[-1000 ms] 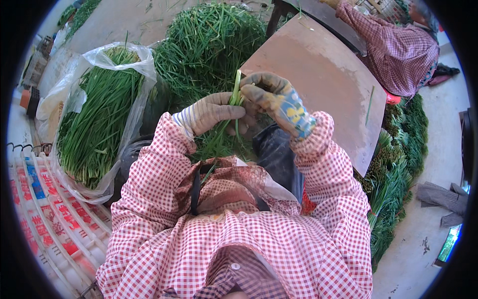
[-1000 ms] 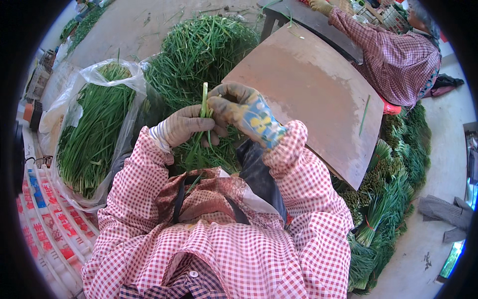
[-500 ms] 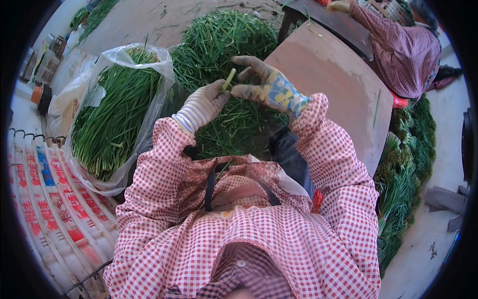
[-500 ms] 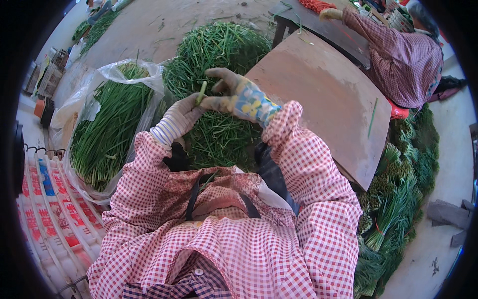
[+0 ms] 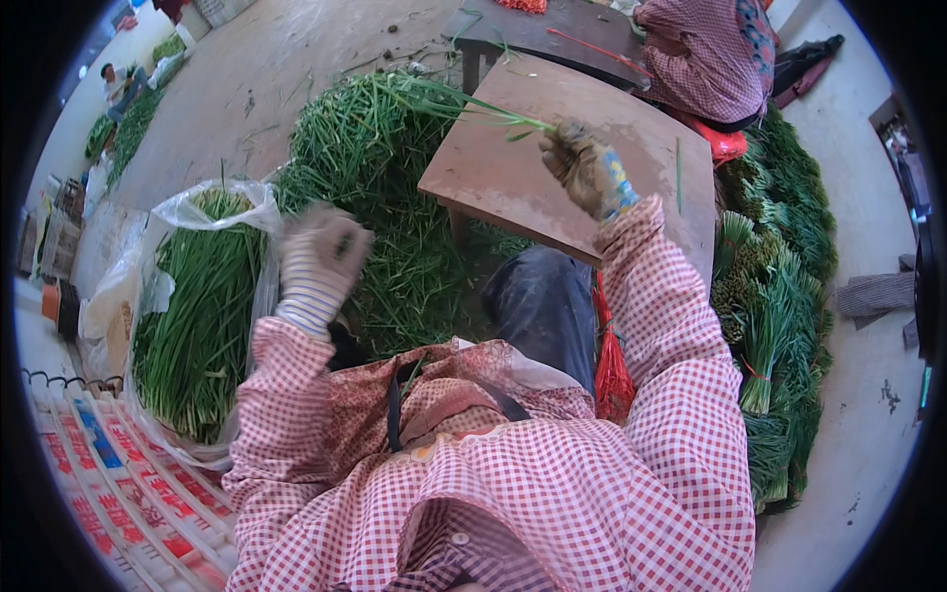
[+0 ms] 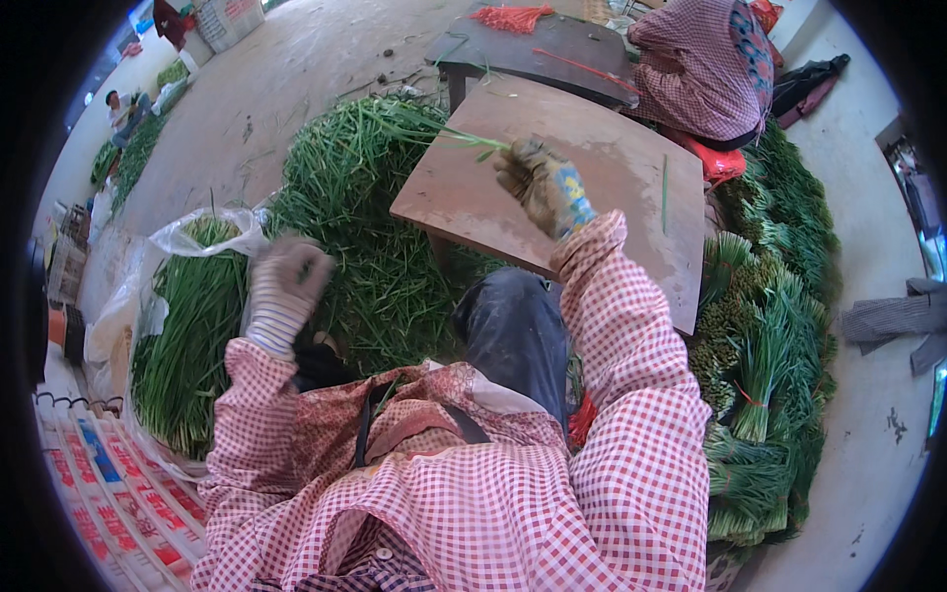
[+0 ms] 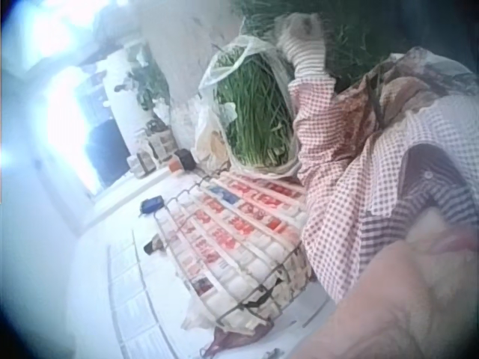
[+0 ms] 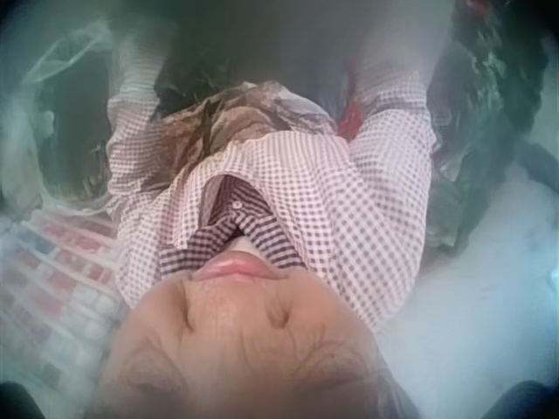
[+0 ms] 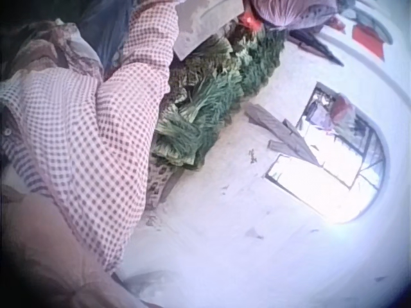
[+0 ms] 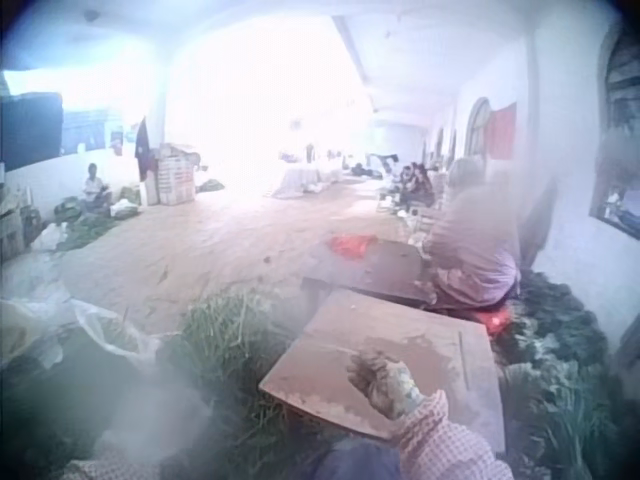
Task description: The person trims the roots of chive bundles with a knife, sorts through the stalks to remove debris, and ties the cleaned chives into bundles using red plastic string.
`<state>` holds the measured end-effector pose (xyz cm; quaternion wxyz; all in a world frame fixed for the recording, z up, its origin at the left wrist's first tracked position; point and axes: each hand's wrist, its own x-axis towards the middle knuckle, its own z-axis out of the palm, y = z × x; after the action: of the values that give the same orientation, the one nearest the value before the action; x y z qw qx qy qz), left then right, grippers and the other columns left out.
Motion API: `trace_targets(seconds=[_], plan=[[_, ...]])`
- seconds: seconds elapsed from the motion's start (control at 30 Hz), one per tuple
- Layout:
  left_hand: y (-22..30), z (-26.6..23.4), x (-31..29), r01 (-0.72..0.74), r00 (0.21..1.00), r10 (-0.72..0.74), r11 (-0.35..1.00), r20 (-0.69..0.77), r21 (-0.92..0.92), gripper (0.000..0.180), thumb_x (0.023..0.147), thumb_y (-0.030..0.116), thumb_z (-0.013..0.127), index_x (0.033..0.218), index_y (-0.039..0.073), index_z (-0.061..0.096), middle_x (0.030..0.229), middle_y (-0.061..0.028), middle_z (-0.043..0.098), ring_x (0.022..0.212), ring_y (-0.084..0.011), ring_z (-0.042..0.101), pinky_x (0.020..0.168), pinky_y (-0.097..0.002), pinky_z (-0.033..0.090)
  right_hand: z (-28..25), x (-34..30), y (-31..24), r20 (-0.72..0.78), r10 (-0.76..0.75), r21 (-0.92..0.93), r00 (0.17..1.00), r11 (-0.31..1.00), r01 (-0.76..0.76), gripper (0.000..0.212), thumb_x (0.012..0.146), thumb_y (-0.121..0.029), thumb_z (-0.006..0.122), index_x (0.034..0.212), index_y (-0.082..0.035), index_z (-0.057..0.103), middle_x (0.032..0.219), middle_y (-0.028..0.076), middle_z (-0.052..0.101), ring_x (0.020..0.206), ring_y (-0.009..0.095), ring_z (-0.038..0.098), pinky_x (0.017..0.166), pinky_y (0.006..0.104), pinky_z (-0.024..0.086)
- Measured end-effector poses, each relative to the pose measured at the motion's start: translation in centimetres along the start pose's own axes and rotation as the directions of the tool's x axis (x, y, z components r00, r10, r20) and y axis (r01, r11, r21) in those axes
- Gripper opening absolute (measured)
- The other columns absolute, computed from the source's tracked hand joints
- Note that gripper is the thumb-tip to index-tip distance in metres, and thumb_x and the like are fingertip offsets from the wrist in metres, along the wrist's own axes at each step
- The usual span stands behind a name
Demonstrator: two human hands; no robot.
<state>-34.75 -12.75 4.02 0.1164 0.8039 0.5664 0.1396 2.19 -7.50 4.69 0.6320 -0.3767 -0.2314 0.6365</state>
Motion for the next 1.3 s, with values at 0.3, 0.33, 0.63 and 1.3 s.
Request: trace_targets(seconds=[0.3, 0.33, 0.63, 1.3], plan=[[14.9, 6.9, 2.8, 0.355, 0.879, -0.043, -0.608, 0.475, -0.71, 0.038, 0.091, 0.037, 0.058, 0.113, 0.005, 0.055, 0.073, -0.0018, 0.051, 0.069, -0.0157, 0.048, 0.075, -0.0349, 0.046, 2.8, -14.2, 8.4, 0.052, 0.21, -0.045, 0.976, 0.977, -0.208, 0.026, 0.09, -0.031, 0.064, 0.095, -0.006, 0.061, 0.08, 0.002, 0.062, 0.066, 0.014, 0.06, 0.061, 0.0302, 0.052], [15.2, 7.9, 3.6, 0.292, 0.873, -0.14, -0.615, 0.466, -0.732, 0.034, 0.092, 0.031, 0.058, 0.114, 0.005, 0.055, 0.065, 0.0007, 0.045, 0.061, -0.0138, 0.043, 0.073, -0.034, 0.046, 0.5, -15.4, 8.5, 0.108, 0.243, -0.021, 0.964, 0.97, -0.242, 0.033, 0.09, -0.036, 0.064, 0.103, -0.006, 0.062, 0.083, 0.004, 0.064, 0.067, 0.015, 0.061, 0.062, 0.0311, 0.054], [16.0, 11.2, 8.1, 0.505, 0.856, 0.417, -0.548, 0.305, -0.667, 0.032, 0.099, 0.014, 0.045, 0.129, 0.004, 0.051, 0.113, -0.0102, 0.064, 0.106, -0.0223, 0.062, 0.093, -0.0385, 0.051, -33.4, -37.2, 19.4, -0.888, 0.135, -0.038, 0.439, 0.931, -0.364, 0.014, 0.091, -0.018, 0.056, 0.101, -0.009, 0.061, 0.07, 0.0, 0.054, 0.055, 0.012, 0.05, 0.05, 0.0249, 0.041], [23.7, 20.3, 15.9, 0.82, 0.458, 0.499, 0.082, 0.736, -0.566, 0.042, 0.103, 0.015, 0.025, 0.142, 0.001, 0.033, 0.126, -0.0096, 0.058, 0.114, -0.0209, 0.059, 0.097, -0.0329, 0.049, -41.2, -34.8, 30.9, -0.792, 0.584, 0.597, -0.177, 0.802, -0.022, 0.028, 0.092, -0.02, 0.055, 0.119, -0.014, 0.053, 0.105, 0.007, 0.061, 0.081, 0.022, 0.06, 0.066, 0.0335, 0.051]])
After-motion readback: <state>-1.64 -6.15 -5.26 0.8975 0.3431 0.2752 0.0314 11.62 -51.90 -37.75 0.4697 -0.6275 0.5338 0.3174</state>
